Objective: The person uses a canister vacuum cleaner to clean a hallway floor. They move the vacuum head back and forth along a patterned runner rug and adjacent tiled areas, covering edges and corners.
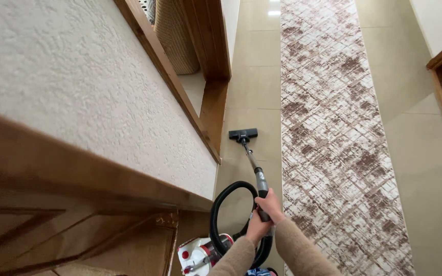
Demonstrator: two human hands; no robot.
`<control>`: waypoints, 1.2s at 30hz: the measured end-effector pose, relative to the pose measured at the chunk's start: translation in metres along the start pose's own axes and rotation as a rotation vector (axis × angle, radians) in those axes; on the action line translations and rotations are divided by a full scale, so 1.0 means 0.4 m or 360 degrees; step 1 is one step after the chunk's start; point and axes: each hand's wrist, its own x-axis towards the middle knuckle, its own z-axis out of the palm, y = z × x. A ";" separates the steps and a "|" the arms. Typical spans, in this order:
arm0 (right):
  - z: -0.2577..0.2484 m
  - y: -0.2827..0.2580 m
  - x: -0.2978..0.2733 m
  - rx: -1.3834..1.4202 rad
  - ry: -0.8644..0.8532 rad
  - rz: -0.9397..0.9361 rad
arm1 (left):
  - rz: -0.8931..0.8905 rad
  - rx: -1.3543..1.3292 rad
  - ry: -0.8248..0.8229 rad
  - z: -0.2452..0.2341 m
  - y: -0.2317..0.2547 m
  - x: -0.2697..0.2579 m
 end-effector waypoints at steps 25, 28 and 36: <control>-0.046 0.190 -0.223 0.0235 -0.0056 -0.0081 | -0.0008 0.0144 0.0367 0.089 -0.180 0.009; -0.049 0.155 -0.177 0.0238 -0.0048 -0.0079 | -0.0074 0.0404 0.0364 0.068 -0.095 0.005; -0.105 0.007 -0.019 0.0230 -0.0062 -0.0044 | 0.0045 0.0328 0.0404 0.048 -0.015 0.279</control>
